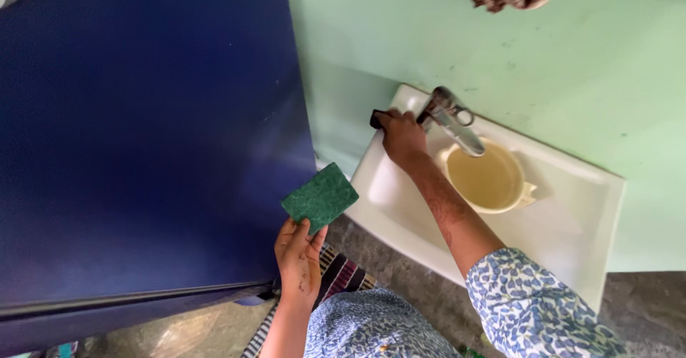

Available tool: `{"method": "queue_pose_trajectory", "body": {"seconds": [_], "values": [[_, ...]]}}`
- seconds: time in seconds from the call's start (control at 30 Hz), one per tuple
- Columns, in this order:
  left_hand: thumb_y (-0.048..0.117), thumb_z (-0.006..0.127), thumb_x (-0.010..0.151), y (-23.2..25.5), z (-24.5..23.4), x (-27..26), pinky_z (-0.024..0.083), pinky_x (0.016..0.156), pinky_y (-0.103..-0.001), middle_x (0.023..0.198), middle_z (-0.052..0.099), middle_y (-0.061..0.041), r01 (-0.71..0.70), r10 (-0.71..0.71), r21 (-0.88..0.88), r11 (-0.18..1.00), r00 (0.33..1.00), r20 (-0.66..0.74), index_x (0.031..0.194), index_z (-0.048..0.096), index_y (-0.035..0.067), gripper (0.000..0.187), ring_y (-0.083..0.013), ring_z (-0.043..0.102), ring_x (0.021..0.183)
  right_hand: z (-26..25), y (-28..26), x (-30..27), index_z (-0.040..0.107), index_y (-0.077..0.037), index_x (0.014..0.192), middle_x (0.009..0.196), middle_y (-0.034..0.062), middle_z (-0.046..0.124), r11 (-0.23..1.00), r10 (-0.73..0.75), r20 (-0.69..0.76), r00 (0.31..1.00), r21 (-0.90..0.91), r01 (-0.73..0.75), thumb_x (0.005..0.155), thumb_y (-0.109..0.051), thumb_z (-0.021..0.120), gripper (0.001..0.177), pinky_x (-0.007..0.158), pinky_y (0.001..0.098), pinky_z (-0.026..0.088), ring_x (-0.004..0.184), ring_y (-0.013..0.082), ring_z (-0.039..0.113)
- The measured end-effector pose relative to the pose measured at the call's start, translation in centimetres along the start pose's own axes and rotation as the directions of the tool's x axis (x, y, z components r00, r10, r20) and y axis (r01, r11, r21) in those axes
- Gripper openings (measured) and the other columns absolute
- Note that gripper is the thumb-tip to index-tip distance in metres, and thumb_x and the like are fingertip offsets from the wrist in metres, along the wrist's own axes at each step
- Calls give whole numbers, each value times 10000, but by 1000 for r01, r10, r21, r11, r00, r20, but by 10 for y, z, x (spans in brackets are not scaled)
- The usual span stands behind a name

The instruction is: The person cleans the sink using a sponge and a cloth, rinsing the surface with water from a pitcher.

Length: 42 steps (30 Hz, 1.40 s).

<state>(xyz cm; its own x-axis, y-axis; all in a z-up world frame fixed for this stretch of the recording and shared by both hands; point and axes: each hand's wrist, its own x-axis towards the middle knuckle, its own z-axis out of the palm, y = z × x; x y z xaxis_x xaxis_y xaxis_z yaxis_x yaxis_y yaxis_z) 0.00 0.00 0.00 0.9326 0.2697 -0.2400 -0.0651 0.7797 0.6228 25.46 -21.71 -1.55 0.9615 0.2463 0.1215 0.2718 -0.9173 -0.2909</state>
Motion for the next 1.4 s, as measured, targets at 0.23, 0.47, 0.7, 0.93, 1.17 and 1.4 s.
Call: {"method": "queue_pose_trajectory", "body": {"seconds": [0.23,0.47,0.7,0.93,1.17,1.4], "values": [[70,619,981,19,-26,25,546,988,-365,1170,712,-61,46,-47,-32,998,998,-36,1220,642,36,243,-164,688,1071,-28,-68,-78,693,-253,1312,1420,-2,586,982,-190,84,978,30,188,904,-31,630,468,960,516,468,1217,317,509],[77,629,999,26,-18,52,553,964,-354,1165,713,-56,96,-96,4,995,993,71,1231,638,43,235,-160,693,1057,-50,-83,-165,688,-276,1315,1380,-25,602,941,-314,289,905,221,256,771,-4,695,607,1024,499,433,1259,292,487],[47,611,991,9,3,58,583,937,-333,1162,711,-62,264,-264,3,965,963,55,1245,636,40,255,-162,698,1038,-108,-19,-241,733,-249,1278,1413,-9,606,951,-304,422,854,194,242,669,91,683,699,1026,473,433,1203,280,521],[27,608,977,-23,19,61,593,916,-331,1169,720,-74,392,-388,-15,920,915,114,1251,631,29,275,-171,710,1030,-166,41,-302,846,-220,1025,1298,-42,676,993,-83,566,820,113,22,621,86,736,518,1027,409,436,1138,207,577],[28,611,962,-62,47,59,601,916,-336,1160,725,-90,460,-454,0,888,876,165,1253,623,21,291,-181,714,1031,-210,134,-333,863,-222,855,1172,-84,745,987,130,573,809,-154,-50,697,53,733,342,1052,342,470,1099,124,648],[52,621,958,-83,65,36,587,928,-324,1145,724,-79,484,-480,25,875,859,181,1245,622,11,290,-166,711,1033,-231,205,-294,802,-191,1116,1228,39,721,971,117,-135,984,-191,-142,807,112,625,467,971,397,538,1072,248,670]]}}
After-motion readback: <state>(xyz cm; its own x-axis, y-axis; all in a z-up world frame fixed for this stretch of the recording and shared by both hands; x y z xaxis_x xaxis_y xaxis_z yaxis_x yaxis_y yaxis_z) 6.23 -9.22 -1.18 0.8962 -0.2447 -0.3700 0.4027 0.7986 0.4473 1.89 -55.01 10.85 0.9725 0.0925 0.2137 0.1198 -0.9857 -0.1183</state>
